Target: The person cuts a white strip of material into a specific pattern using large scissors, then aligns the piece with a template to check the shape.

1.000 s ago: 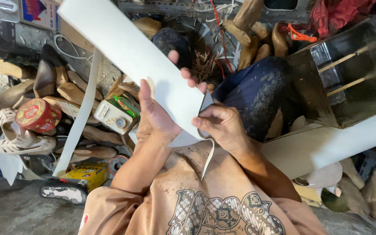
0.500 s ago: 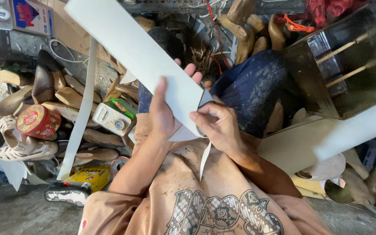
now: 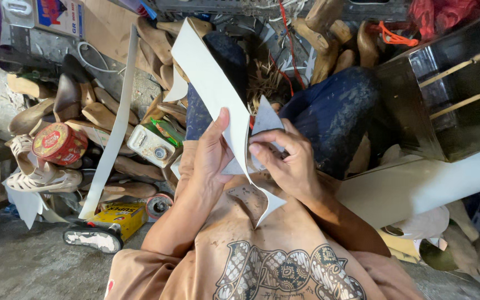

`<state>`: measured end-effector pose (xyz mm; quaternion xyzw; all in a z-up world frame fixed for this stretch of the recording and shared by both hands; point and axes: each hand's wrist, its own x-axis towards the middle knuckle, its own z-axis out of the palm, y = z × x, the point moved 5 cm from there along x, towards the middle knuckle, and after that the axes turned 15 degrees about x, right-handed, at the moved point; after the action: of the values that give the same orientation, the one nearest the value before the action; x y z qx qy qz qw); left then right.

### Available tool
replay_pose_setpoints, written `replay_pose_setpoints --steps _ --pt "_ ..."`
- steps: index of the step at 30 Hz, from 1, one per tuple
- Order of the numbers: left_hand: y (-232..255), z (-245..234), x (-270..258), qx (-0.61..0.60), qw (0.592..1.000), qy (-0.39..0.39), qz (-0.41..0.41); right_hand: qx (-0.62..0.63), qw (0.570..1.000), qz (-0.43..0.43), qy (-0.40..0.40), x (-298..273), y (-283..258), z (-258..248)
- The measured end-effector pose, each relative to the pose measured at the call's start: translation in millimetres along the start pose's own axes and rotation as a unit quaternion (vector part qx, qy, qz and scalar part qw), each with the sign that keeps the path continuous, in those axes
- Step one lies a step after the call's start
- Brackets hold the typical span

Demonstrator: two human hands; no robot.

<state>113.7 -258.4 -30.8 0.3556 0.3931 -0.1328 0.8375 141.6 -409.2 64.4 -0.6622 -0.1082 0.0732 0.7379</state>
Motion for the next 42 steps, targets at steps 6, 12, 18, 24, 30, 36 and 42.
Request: replay_pose_setpoints --steps 6,12,18,24,30,36,42 --pt "15 21 -8 0.009 0.998 0.001 0.057 -0.018 1.0 -0.009 -0.01 2 3 5" --pt "7 -7 7 0.101 0.974 0.031 0.202 -0.165 0.985 -0.05 -0.003 -6 21 3" --pt "9 -17 9 0.129 0.93 0.025 0.344 -0.132 0.99 -0.042 -0.014 2 23 4" --pt "38 35 -26 0.007 0.949 -0.115 0.292 -0.064 0.998 0.01 -0.028 -3 26 13" --pt "24 25 -27 -0.009 0.959 -0.153 0.238 -0.054 0.997 0.043 -0.044 4 21 15" --pt "13 30 -27 0.003 0.954 -0.182 0.238 -0.066 0.996 0.057 -0.038 2 28 16" --pt "22 38 -32 -0.049 0.958 -0.19 0.207 -0.02 0.996 0.078 -0.042 0 29 11"
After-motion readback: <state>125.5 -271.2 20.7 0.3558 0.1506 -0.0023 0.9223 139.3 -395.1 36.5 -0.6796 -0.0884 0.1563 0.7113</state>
